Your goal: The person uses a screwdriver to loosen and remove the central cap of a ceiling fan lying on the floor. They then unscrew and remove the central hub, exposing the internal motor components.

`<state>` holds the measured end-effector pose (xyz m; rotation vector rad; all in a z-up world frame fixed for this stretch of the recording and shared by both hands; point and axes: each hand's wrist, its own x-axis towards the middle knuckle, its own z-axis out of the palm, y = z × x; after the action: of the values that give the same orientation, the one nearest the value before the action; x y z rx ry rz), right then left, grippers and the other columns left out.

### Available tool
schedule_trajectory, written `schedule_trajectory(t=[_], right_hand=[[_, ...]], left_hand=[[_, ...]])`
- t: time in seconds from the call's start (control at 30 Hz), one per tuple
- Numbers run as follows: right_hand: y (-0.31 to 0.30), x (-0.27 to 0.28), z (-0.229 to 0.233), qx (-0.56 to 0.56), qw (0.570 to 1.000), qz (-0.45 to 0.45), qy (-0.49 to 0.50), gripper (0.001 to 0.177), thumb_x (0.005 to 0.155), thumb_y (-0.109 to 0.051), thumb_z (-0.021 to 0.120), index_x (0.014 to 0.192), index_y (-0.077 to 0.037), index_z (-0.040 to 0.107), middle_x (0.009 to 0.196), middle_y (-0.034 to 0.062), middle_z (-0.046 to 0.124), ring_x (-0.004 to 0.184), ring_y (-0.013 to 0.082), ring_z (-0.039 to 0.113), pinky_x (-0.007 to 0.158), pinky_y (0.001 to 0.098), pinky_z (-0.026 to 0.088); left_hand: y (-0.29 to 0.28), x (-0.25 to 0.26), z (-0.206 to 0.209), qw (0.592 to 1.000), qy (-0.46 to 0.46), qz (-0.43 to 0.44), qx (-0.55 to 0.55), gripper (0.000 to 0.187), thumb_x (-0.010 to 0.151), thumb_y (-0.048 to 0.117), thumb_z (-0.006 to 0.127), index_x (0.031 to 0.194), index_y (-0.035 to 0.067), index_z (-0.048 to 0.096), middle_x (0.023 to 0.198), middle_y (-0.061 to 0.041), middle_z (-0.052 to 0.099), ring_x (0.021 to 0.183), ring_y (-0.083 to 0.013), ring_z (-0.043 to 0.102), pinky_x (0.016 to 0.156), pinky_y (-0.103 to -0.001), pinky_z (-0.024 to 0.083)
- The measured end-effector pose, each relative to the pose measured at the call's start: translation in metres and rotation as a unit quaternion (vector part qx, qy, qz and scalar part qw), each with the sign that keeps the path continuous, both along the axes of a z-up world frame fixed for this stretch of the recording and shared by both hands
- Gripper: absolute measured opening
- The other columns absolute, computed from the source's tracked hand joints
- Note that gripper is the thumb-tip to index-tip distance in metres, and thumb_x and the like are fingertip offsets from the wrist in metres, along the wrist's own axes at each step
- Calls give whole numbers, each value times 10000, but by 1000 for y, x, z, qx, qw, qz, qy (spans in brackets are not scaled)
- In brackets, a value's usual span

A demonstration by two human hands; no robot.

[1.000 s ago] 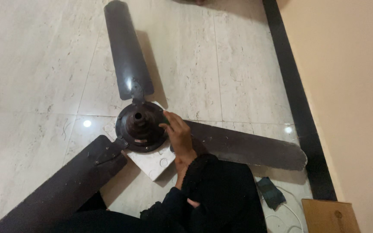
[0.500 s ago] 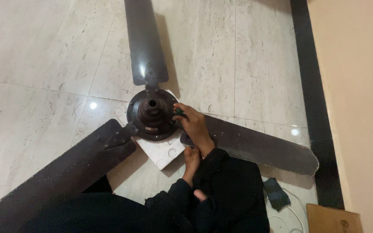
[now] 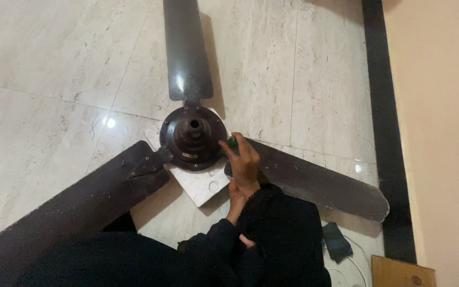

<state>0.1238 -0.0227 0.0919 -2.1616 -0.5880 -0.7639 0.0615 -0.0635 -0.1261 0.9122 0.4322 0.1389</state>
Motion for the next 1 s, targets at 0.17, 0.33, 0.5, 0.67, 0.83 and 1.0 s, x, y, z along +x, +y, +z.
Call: schedule_trajectory(t=[0.17,0.33,0.5,0.67,0.83,1.0], right_hand=[[-18,17,7,55,993,52,85,419,838,-104,862,1209,-82,667,1018,102,773,920,204,782,730,323,616],[-25,23,6,65,987,115,92,421,846,-51,833,1236,-71,674,1056,95,778,940,203,783,751,308,620],[-25,18,7,50,985,149,65,405,875,38,777,1254,-55,669,1102,101,760,985,209,780,812,299,644],[-25,8,17,32,985,164,41,401,866,104,718,1237,-38,664,1165,150,746,1062,241,763,871,306,643],[-40,7,30,143,963,179,140,363,924,95,717,1261,-20,649,1153,130,752,1087,203,753,914,290,637],[-44,11,30,102,963,159,192,358,916,136,664,1247,2,669,1143,147,762,1069,216,752,904,295,621]], left_hand=[[8,1,32,996,61,-51,-42,195,1035,228,580,973,82,465,691,-37,579,539,-128,548,447,-273,428],[11,-2,45,993,18,-58,-98,265,1068,279,593,984,63,466,632,6,511,486,-98,488,402,-243,359],[6,-5,33,995,21,-48,-87,260,1050,282,573,1006,72,427,613,-6,524,457,-103,475,380,-248,341],[3,-2,36,997,40,-41,-44,280,1030,276,556,1062,76,362,633,-51,554,451,-125,508,368,-268,382],[7,-6,68,989,87,-32,-119,317,1034,256,600,1165,82,370,813,-30,630,607,-138,665,491,-277,537],[13,-6,89,990,82,-34,-106,268,1030,255,594,1127,67,429,698,-69,607,510,-131,588,399,-242,412]])
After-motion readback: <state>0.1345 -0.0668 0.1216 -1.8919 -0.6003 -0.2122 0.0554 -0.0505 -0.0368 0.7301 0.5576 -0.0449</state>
